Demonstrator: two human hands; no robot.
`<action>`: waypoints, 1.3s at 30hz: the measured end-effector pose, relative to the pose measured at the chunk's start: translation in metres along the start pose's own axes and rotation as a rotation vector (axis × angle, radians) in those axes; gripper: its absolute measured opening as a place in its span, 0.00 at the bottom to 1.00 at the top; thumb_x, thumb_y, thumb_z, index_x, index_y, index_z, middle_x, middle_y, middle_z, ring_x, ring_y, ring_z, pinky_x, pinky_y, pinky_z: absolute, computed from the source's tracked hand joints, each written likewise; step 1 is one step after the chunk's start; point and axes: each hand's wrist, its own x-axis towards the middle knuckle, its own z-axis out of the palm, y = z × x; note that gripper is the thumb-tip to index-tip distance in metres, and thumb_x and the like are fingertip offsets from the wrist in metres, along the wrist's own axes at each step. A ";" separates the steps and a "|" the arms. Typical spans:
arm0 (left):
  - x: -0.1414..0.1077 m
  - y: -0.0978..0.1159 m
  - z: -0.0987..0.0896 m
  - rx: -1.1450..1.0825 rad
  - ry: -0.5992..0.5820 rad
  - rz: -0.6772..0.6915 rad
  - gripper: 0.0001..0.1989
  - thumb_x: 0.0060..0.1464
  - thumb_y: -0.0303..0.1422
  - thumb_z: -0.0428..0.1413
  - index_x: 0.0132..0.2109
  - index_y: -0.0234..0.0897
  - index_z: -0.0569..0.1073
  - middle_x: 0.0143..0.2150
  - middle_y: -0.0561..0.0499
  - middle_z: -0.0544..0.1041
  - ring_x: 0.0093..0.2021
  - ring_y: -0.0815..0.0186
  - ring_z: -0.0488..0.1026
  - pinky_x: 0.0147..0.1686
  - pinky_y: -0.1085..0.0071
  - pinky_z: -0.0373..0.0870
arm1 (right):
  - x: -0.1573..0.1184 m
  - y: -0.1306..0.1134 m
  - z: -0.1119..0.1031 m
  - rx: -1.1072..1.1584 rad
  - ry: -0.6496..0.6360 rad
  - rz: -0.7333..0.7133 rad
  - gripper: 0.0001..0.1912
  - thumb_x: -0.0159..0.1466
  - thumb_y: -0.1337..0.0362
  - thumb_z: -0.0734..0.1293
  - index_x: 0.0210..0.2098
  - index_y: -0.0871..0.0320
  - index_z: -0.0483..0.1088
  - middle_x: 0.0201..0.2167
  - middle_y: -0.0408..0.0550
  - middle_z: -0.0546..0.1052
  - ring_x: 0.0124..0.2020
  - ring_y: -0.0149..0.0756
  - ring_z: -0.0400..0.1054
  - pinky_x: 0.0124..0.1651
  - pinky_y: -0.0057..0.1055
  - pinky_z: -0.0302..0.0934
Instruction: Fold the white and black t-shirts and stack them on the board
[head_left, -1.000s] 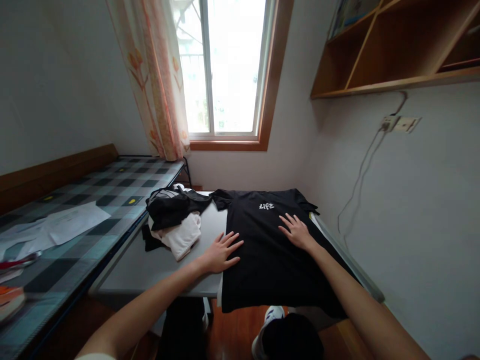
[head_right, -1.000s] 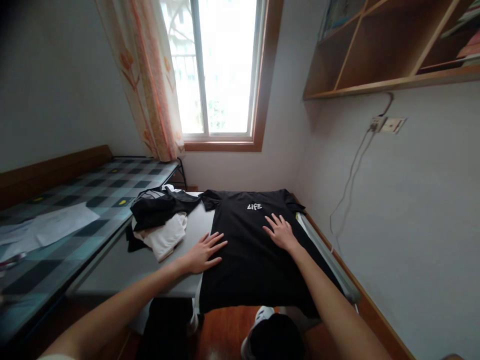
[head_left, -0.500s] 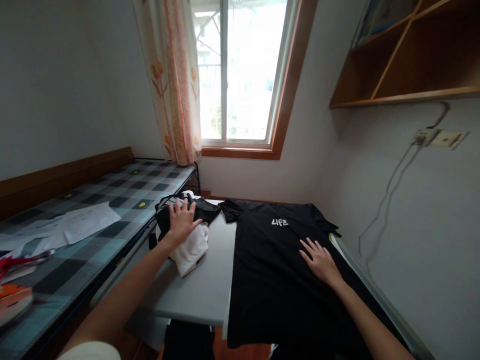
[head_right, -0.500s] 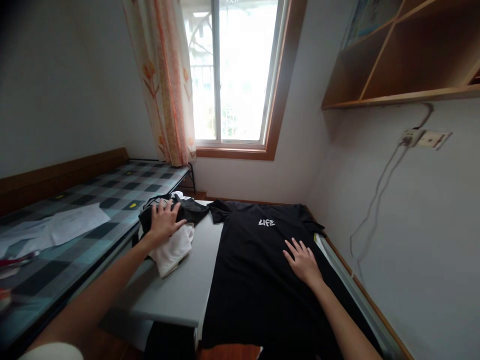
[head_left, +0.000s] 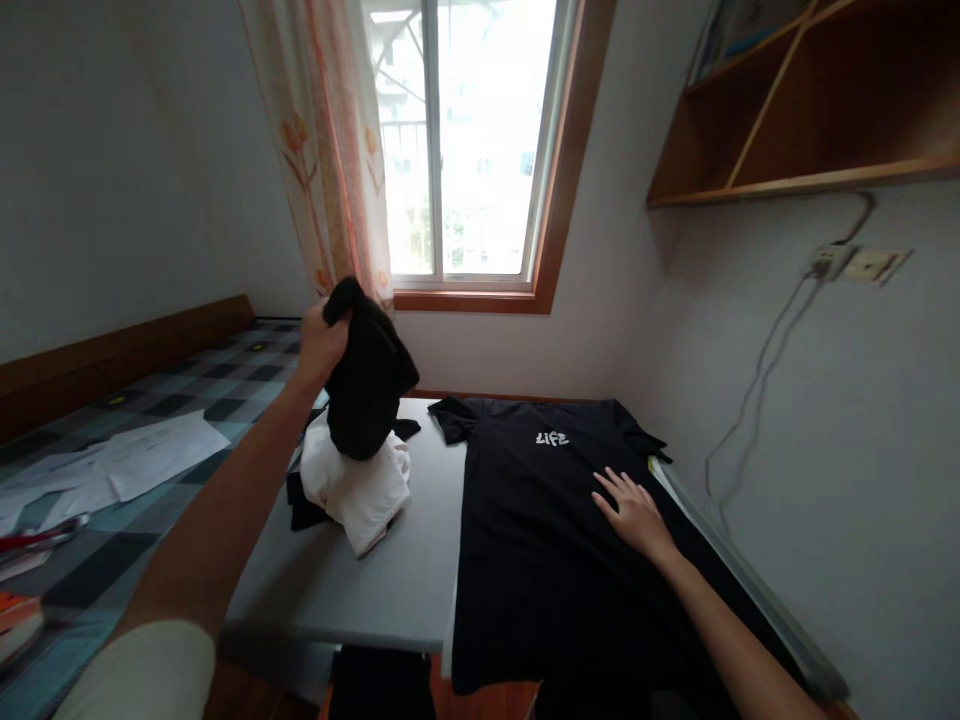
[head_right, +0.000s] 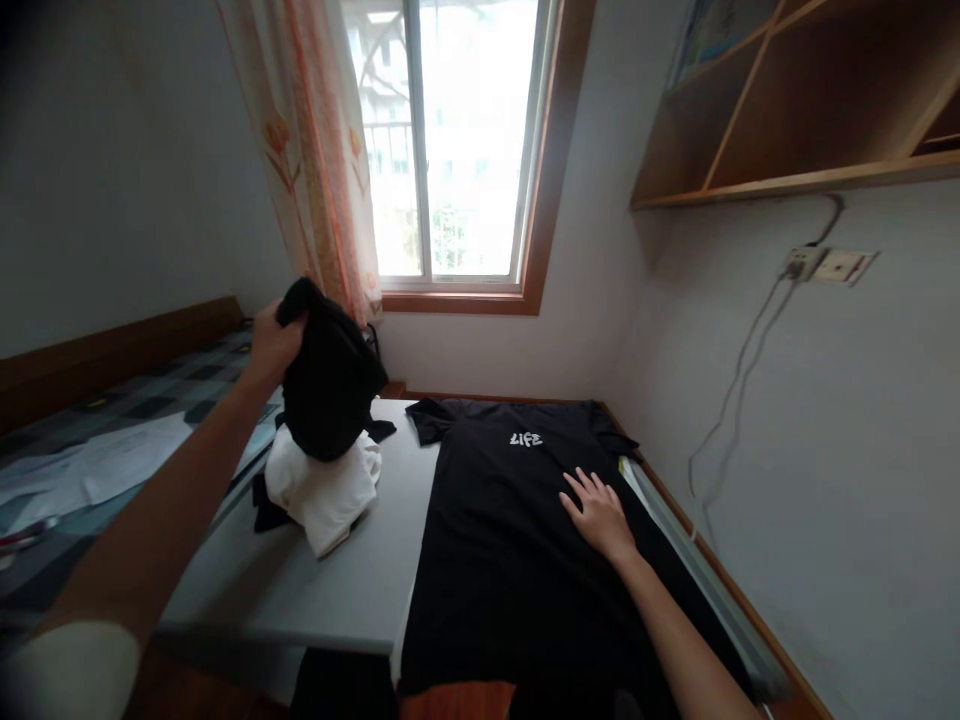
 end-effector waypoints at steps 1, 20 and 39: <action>0.006 0.019 0.011 -0.170 -0.001 0.025 0.13 0.58 0.38 0.55 0.43 0.30 0.73 0.39 0.47 0.78 0.43 0.59 0.74 0.42 0.67 0.70 | 0.000 -0.001 -0.002 0.030 0.011 0.006 0.28 0.65 0.51 0.58 0.60 0.55 0.68 0.65 0.53 0.64 0.68 0.52 0.51 0.66 0.53 0.46; -0.156 -0.014 0.153 0.284 -1.253 0.343 0.03 0.42 0.29 0.61 0.29 0.40 0.77 0.29 0.51 0.78 0.34 0.60 0.75 0.36 0.71 0.68 | -0.010 0.025 -0.042 1.112 0.176 0.486 0.37 0.63 0.36 0.41 0.57 0.48 0.61 0.38 0.50 0.77 0.33 0.41 0.74 0.37 0.40 0.71; -0.222 0.009 0.186 0.218 -1.292 0.598 0.38 0.56 0.32 0.54 0.71 0.40 0.49 0.63 0.41 0.66 0.54 0.56 0.73 0.52 0.67 0.67 | 0.005 -0.032 -0.070 0.065 0.112 -0.257 0.12 0.61 0.53 0.64 0.38 0.48 0.77 0.37 0.50 0.77 0.43 0.47 0.68 0.50 0.46 0.57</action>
